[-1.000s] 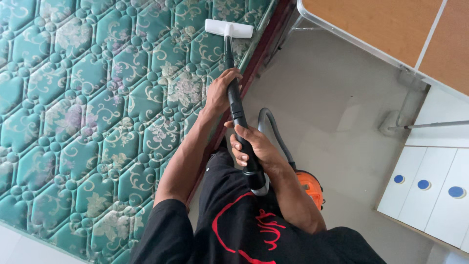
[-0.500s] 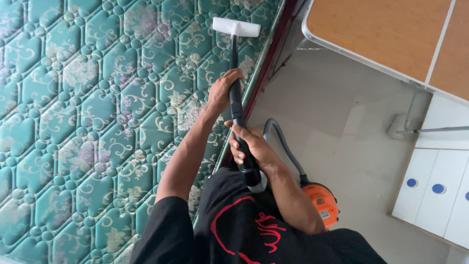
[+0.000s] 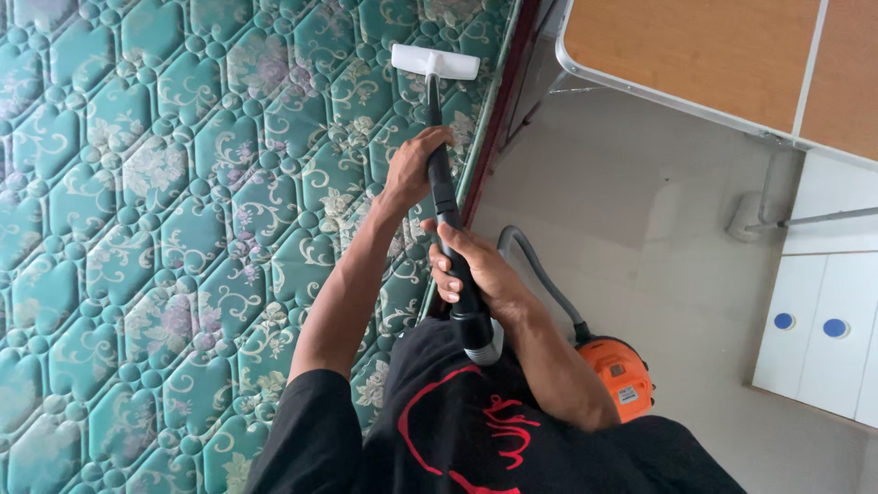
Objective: The person vacuums a mattress with a hand-held vacuum head attachment, moving the head in overlapping strokes across the quilted surface of the bed.
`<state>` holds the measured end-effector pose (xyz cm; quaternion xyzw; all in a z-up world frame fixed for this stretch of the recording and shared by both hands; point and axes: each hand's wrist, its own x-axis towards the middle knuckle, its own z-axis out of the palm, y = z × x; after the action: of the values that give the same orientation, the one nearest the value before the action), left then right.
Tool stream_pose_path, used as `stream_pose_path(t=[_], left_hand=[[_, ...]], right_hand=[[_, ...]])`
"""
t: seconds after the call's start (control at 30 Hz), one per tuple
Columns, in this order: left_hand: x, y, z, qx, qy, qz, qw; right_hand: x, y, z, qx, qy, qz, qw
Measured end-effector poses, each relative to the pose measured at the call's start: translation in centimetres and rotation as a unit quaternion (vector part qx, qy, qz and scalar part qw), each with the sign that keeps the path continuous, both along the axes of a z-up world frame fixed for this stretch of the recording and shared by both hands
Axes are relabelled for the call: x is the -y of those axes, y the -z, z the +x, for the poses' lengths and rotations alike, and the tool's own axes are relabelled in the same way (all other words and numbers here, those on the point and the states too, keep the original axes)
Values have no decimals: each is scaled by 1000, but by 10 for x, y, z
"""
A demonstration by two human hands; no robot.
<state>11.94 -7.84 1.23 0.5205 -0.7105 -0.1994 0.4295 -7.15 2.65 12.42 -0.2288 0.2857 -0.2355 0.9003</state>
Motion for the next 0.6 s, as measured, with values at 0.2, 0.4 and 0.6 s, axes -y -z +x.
stream_pose_path(t=[0.2,0.4,0.6], left_hand=[[-16,-25,-2,-14,19,-2,1000],[-16,-31,-6,-5,8,12,1000],[-6,-28,1,-19,31,4,999]], right_hand=[[-13,-16,-1,33,12,15,999],[-16,-19,-2,64,22,2,998],[-10,-15,8,39,41,20,998]])
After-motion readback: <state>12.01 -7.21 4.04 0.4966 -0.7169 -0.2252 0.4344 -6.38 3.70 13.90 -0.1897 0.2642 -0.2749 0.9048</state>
